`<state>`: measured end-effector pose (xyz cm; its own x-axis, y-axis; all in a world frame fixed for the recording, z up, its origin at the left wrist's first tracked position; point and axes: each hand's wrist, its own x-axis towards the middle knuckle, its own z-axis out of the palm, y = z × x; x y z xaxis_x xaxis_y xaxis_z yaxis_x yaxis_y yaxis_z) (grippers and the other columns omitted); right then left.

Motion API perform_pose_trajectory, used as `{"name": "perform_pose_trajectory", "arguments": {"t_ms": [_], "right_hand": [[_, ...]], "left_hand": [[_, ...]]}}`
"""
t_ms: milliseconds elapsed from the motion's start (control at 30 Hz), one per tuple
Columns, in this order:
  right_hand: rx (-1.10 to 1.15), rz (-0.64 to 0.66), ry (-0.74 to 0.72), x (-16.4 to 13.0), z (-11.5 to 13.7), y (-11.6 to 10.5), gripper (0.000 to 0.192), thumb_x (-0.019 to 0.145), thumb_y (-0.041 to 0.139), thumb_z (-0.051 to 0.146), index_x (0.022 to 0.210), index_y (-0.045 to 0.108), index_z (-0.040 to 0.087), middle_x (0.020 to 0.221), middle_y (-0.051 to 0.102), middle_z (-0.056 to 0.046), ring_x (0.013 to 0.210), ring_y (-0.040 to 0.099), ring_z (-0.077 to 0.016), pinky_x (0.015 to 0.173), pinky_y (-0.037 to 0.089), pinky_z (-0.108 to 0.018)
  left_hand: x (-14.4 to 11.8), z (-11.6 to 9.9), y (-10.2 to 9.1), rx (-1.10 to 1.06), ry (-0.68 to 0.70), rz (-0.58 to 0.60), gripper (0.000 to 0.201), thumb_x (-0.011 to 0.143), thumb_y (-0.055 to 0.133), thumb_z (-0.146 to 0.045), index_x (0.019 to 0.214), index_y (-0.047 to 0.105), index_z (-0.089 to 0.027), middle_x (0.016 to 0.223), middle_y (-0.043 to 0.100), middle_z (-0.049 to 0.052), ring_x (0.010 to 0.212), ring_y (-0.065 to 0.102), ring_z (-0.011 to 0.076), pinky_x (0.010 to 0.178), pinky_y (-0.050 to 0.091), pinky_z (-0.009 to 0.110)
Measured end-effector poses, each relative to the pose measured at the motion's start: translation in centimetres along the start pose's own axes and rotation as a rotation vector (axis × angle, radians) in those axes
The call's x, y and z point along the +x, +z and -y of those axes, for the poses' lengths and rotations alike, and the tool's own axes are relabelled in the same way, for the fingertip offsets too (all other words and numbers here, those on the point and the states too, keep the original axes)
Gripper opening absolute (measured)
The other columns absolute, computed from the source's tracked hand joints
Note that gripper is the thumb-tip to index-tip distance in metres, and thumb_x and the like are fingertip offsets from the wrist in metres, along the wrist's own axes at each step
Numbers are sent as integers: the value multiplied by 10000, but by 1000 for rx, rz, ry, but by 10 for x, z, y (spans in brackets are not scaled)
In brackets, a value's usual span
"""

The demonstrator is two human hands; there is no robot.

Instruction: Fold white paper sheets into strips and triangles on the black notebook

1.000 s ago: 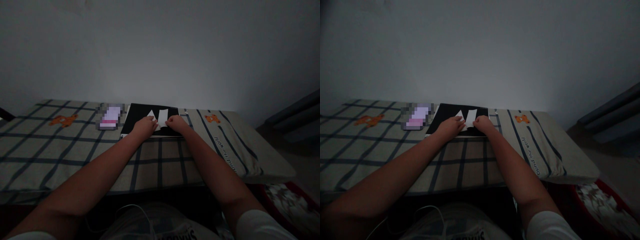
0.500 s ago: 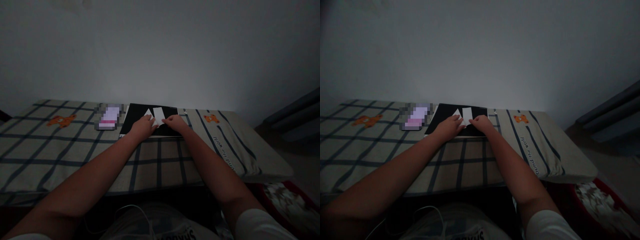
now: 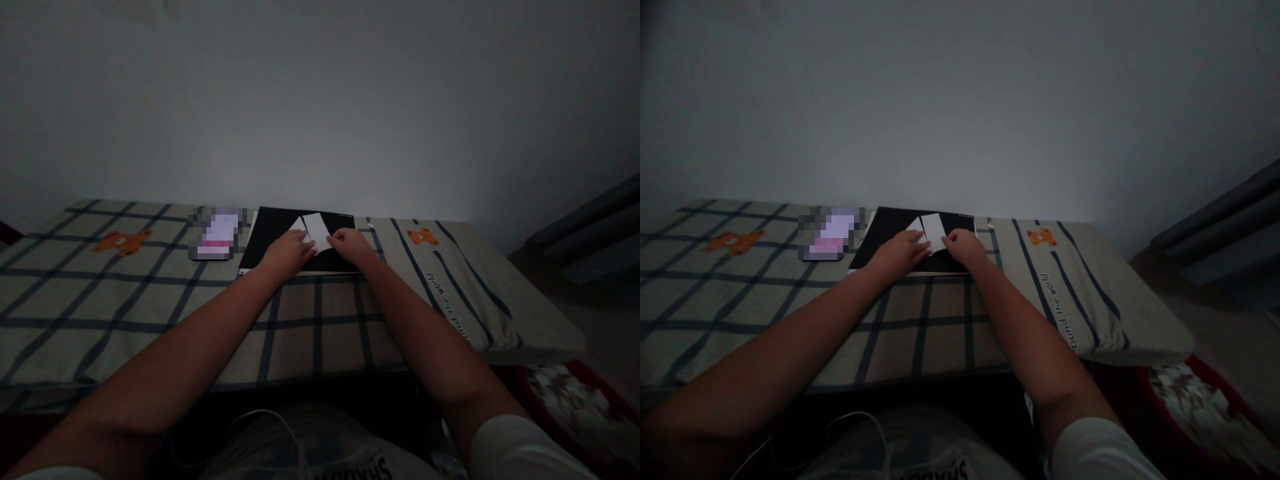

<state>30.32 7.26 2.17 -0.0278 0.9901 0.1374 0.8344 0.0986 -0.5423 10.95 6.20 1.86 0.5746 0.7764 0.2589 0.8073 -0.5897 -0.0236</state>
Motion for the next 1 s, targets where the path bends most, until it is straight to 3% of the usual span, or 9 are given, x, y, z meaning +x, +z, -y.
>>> {"name": "perform_pose_trajectory", "arguments": {"t_ms": [300, 533, 1000], "right_hand": [[18, 50, 36, 1, -2, -2, 195, 786, 546, 289, 722, 683, 166, 736, 663, -40, 692, 574, -143, 617, 384, -248], [14, 32, 36, 3, -5, -2, 282, 822, 545, 374, 741, 694, 150, 745, 671, -57, 675, 567, -141, 619, 385, -250], [-68, 83, 52, -1, 4, -7, 200, 768, 547, 285, 726, 693, 154, 717, 649, -48, 633, 530, -128, 575, 353, -243]], "left_hand": [[-1, 2, -1, -14, -37, 18, 360, 948, 419, -430, 1139, 677, -268, 1299, 582, 52, 1190, 503, 241, 947, 447, 359], [1, 3, 1, -42, -21, 41, 372, 956, 400, -409, 1175, 663, -264, 1334, 568, 44, 1206, 507, 223, 1020, 393, 357], [1, 0, 0, -101, -80, 55, 363, 956, 407, -396, 1179, 661, -262, 1373, 536, 55, 1257, 476, 226, 1016, 409, 360]]}}
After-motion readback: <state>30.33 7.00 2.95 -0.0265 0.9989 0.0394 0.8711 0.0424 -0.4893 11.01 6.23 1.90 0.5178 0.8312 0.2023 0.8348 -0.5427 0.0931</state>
